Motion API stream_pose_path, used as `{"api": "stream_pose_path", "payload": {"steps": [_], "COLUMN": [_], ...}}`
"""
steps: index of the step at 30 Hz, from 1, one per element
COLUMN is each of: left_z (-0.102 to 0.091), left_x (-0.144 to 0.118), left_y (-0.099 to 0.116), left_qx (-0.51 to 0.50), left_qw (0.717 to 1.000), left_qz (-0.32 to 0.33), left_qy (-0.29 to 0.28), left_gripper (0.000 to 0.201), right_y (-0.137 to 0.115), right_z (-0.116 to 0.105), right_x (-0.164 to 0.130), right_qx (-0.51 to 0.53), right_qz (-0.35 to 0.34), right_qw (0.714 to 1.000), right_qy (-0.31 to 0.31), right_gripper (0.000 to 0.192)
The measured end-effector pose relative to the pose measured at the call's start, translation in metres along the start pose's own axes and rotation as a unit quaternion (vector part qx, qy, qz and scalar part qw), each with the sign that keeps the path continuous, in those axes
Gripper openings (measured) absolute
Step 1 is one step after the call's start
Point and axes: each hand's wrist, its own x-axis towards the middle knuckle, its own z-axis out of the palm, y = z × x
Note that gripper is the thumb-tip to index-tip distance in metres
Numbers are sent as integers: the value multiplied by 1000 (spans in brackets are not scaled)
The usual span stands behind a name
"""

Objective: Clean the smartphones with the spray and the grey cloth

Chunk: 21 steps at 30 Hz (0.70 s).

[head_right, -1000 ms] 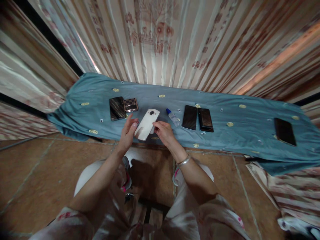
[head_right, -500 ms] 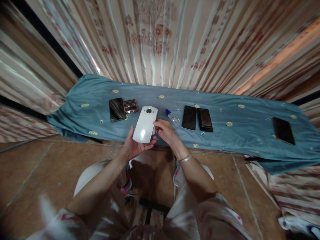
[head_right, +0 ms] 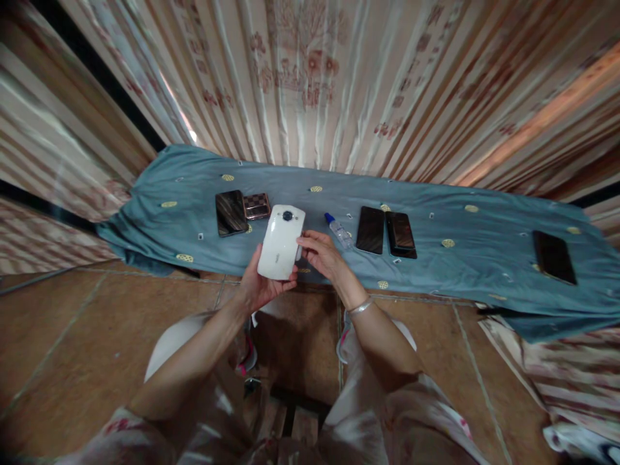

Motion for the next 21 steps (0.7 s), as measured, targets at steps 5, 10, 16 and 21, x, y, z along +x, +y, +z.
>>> {"api": "stream_pose_path", "payload": {"steps": [5, 10, 16, 21], "left_z": [-1, -1, -3, -7], "left_x": [-2, -2, 7, 13], "left_y": [2, 2, 0, -4], "left_qx": [16, 39, 55, 53], "left_qw": [1000, 999, 996, 993], "left_qz": [15, 26, 38, 75], "left_qy": [10, 26, 55, 78], "left_gripper": [73, 71, 73, 52], "right_y": [5, 0, -6, 11], "right_z": [0, -10, -7, 18], "right_x": [4, 11, 0, -24], "right_qx": [-9, -16, -147, -442], "right_qz": [-15, -74, -190, -330], "right_qw": [1000, 993, 962, 834], "right_qy": [22, 92, 129, 18], "right_gripper": [30, 29, 19, 21]}}
